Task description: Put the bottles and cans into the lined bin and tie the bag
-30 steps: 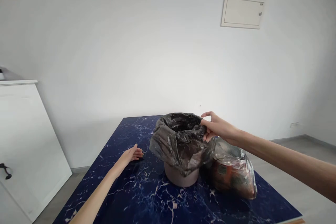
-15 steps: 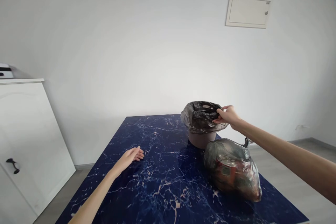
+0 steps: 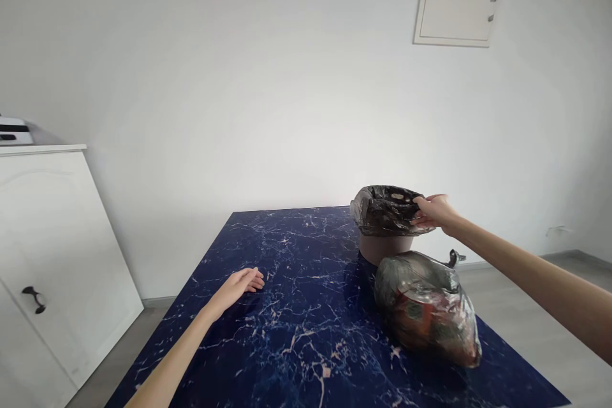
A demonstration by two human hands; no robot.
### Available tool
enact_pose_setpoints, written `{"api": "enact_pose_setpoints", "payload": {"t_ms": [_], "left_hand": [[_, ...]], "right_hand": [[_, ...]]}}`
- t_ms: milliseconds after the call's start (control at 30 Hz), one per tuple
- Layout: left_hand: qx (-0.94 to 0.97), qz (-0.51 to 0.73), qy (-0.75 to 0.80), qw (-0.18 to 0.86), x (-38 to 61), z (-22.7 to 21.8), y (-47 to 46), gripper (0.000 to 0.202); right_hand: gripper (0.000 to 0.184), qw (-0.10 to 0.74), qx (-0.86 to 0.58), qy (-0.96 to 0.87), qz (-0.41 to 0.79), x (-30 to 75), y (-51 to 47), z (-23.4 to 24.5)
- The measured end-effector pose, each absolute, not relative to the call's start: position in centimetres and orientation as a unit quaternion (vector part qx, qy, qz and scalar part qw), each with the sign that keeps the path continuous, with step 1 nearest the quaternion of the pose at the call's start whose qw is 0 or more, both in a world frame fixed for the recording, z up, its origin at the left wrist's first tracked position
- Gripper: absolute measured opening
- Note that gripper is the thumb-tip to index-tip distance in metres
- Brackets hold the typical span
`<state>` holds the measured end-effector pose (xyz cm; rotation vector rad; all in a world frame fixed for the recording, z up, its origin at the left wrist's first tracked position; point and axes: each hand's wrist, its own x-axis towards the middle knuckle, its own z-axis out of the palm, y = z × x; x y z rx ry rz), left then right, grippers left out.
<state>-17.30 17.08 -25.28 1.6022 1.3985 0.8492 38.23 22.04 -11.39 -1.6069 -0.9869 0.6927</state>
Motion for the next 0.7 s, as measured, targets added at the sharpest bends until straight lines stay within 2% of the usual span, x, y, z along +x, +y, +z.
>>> {"api": "enact_pose_setpoints", "payload": {"t_ms": [100,200,300,367,433,533,600,700], "left_hand": [[0.649,0.333,0.557,0.397,-17.2,-25.2,16.9,0.076],[0.663,0.333,0.562,0.366,-16.8,-25.4,16.9,0.076],[0.682,0.326,0.569,0.324,-15.9,-26.0,16.6,0.069],[0.697,0.319,0.573,0.290,-15.0,-26.5,16.2,0.061],[0.716,0.314,0.572,0.248,-13.9,-27.2,15.7,0.054],[0.743,0.302,0.568,0.184,-12.5,-28.2,15.5,0.046],[0.756,0.287,0.568,0.155,-12.0,-28.8,15.8,0.046],[0.772,0.252,0.567,0.139,-11.7,-29.3,16.3,0.056]], "right_hand": [[0.060,0.501,-0.715,-0.449,0.191,38.3,20.8,-10.1],[0.044,0.488,-0.715,-0.488,0.112,37.2,18.6,-9.6],[0.034,0.480,-0.662,-0.565,0.108,34.5,15.1,-10.5],[0.039,0.462,-0.565,-0.661,0.172,32.2,12.3,-11.7],[0.047,0.385,-0.492,-0.735,0.264,29.9,9.5,-13.4],[0.048,0.287,-0.427,-0.779,0.357,26.4,6.5,-17.0],[0.048,0.293,-0.426,-0.762,0.390,24.4,5.5,-20.2],[0.055,0.338,-0.416,-0.704,0.467,22.1,5.1,-25.5]]}}
